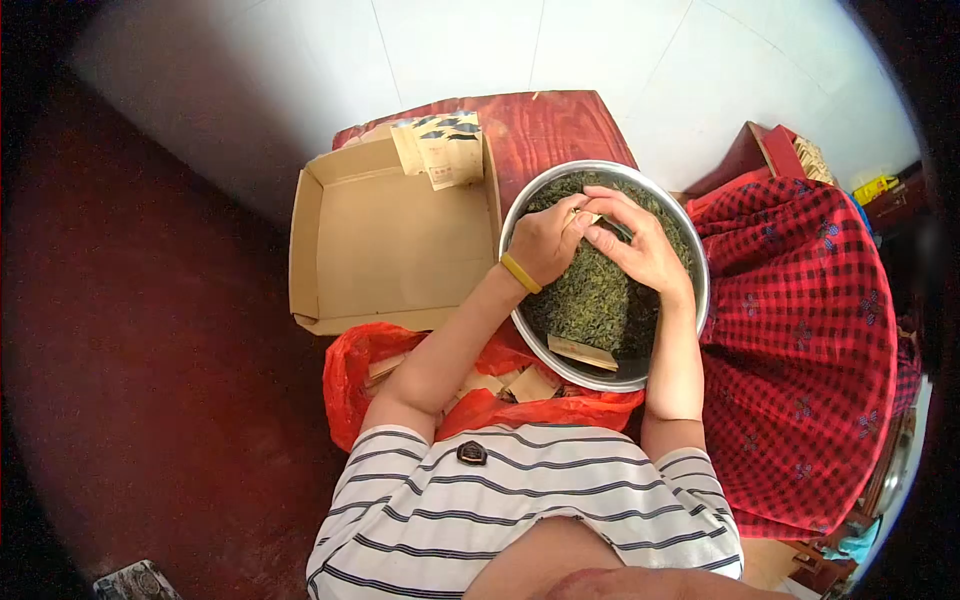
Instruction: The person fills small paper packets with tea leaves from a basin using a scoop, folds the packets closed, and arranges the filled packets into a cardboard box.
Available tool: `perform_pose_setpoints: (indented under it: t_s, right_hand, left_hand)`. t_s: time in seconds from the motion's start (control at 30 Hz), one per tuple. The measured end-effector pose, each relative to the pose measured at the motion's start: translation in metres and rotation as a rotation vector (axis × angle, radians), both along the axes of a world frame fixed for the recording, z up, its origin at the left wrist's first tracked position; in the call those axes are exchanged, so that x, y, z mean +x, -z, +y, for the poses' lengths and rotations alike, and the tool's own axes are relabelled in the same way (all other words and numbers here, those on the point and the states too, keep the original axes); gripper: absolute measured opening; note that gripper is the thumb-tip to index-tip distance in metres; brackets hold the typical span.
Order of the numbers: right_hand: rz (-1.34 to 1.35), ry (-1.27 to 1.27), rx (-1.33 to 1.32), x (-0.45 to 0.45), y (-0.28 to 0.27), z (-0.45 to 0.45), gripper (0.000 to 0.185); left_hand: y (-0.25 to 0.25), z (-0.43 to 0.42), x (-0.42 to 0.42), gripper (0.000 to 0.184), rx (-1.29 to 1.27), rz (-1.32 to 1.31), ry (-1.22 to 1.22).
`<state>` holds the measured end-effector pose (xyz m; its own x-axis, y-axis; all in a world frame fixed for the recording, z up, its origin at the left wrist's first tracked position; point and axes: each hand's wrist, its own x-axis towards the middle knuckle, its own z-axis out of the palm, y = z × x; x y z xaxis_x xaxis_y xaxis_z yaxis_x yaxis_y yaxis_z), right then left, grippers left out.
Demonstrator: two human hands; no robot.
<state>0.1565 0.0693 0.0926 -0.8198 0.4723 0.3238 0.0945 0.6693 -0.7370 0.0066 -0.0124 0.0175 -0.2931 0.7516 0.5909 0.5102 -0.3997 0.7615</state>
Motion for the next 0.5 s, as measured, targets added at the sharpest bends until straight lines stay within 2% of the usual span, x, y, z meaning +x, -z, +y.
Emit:
perform_pose_setpoints:
  t_s: [0.13,0.2,0.23,0.3,0.5]
  right_hand:
    - [-0.104,-0.052,0.093,0.005,0.004,0.003,0.019]
    - [-0.163,-0.044,0.139,0.005,0.005,0.002,0.017]
    - [-0.161,-0.041,0.136,0.003,0.003,0.0,0.017]
    - [-0.124,0.047,0.133,0.003,0.001,-0.003,0.017]
    - [0.027,0.205,0.167,0.004,0.0,0.004,0.016]
  left_hand:
    - [0.0,0.001,0.0,0.032,-0.06,-0.087,0.087]
    - [0.004,0.005,-0.003,0.033,0.063,0.165,0.016]
    - [0.002,0.005,-0.003,0.033,0.06,0.168,0.019]
    - [-0.004,0.003,-0.002,0.03,0.056,0.012,0.034]
    - [-0.003,0.002,-0.002,0.023,0.074,0.068,-0.06]
